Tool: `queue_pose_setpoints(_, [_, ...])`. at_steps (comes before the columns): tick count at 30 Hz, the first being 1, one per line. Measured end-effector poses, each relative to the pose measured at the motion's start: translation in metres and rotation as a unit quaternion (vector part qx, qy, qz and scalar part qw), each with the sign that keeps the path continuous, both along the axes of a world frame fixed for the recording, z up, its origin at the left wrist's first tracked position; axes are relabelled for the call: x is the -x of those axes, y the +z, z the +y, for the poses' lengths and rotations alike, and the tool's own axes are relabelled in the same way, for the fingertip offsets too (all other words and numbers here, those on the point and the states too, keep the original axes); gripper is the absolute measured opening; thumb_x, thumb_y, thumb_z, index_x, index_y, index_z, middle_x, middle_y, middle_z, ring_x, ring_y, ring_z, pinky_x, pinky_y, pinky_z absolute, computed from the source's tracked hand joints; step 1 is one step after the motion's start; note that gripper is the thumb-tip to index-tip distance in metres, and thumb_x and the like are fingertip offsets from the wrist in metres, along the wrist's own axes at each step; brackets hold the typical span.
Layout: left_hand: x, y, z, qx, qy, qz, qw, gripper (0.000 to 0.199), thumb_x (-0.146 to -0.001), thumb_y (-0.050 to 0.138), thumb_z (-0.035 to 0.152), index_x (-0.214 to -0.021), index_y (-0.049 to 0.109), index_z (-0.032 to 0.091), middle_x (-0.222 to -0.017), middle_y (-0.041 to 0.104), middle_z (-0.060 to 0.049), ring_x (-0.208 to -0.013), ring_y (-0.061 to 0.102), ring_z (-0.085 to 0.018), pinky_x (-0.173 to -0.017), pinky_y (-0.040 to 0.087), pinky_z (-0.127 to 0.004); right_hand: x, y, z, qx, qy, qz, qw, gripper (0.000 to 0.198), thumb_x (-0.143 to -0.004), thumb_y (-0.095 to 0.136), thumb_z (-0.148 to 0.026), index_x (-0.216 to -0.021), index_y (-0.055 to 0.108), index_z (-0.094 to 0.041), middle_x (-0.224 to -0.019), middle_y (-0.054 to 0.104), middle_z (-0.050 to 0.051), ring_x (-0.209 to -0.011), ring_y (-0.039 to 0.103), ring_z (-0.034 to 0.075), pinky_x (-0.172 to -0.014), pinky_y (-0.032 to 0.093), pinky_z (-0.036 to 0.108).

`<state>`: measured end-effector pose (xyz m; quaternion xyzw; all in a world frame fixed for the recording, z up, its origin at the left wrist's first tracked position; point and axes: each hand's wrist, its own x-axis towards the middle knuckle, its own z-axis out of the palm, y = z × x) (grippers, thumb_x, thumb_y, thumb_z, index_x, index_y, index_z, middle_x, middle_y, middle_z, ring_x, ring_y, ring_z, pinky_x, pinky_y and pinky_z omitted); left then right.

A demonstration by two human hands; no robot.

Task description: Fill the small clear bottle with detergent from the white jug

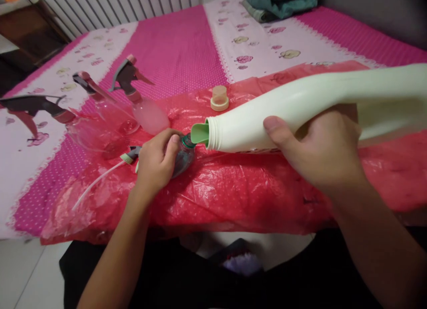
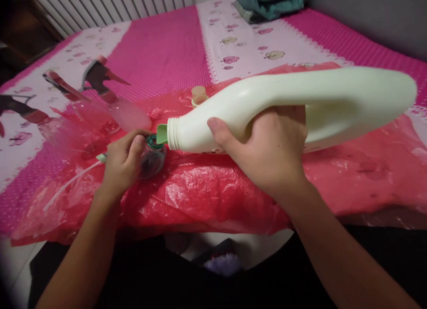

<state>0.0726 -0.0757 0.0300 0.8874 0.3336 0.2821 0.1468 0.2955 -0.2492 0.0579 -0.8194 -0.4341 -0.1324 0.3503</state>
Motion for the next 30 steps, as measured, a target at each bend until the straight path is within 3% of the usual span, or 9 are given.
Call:
queue_pose_setpoints(5, [-0.0013,-0.0036,0.0001,-0.006,-0.011,-0.012,1.0,0.044,-0.105,0.036,0.05,-0.096,0.068,0.021,-0.081,0.069,-0.001,-0.077,0.063,-0.018,-0.072,0.042,-0.03,-0.0004,0.0035,-0.0008,0.029,0.003,0.025,0.999,0.073,-0.086,0.051,-0.072,-0.119,0.071,-0.011,-0.12,0.072,0.017,-0.131,0.057,0.043,-0.114,0.038,0.058])
queue_pose_setpoints(10, [-0.0016,-0.0044,0.0003,-0.008,-0.009,-0.004,1.0,0.047,-0.106,0.034,0.05,-0.097,0.069,0.02,-0.08,0.068,-0.001,-0.077,0.062,-0.017,-0.074,0.044,-0.03,-0.0016,0.001,-0.0005,-0.001,0.014,0.011,1.0,0.067,-0.088,0.054,-0.067,-0.122,0.071,-0.012,-0.123,0.072,0.017,-0.132,0.057,0.041,-0.115,0.038,0.058])
queue_pose_setpoints(23, [-0.0024,-0.0045,0.002,-0.008,-0.004,-0.023,1.0,0.044,-0.105,0.038,0.051,-0.093,0.069,0.021,-0.076,0.067,-0.001,-0.073,0.062,-0.018,-0.07,0.042,-0.031,-0.0015,0.0003,0.0015,0.026,-0.004,-0.008,1.0,0.074,-0.089,0.048,-0.072,-0.127,0.068,-0.013,-0.129,0.07,0.016,-0.133,0.056,0.04,-0.115,0.038,0.057])
queue_pose_setpoints(30, [-0.0008,-0.0043,0.0009,0.003,0.0,-0.021,1.0,0.041,-0.104,0.039,0.049,-0.096,0.07,0.023,-0.08,0.069,-0.001,-0.076,0.064,-0.019,-0.071,0.042,-0.032,-0.0022,-0.0008,0.0024,-0.006,0.012,-0.008,1.0,0.066,-0.09,0.049,-0.066,-0.118,0.073,-0.012,-0.119,0.073,0.016,-0.127,0.061,0.039,-0.114,0.039,0.055])
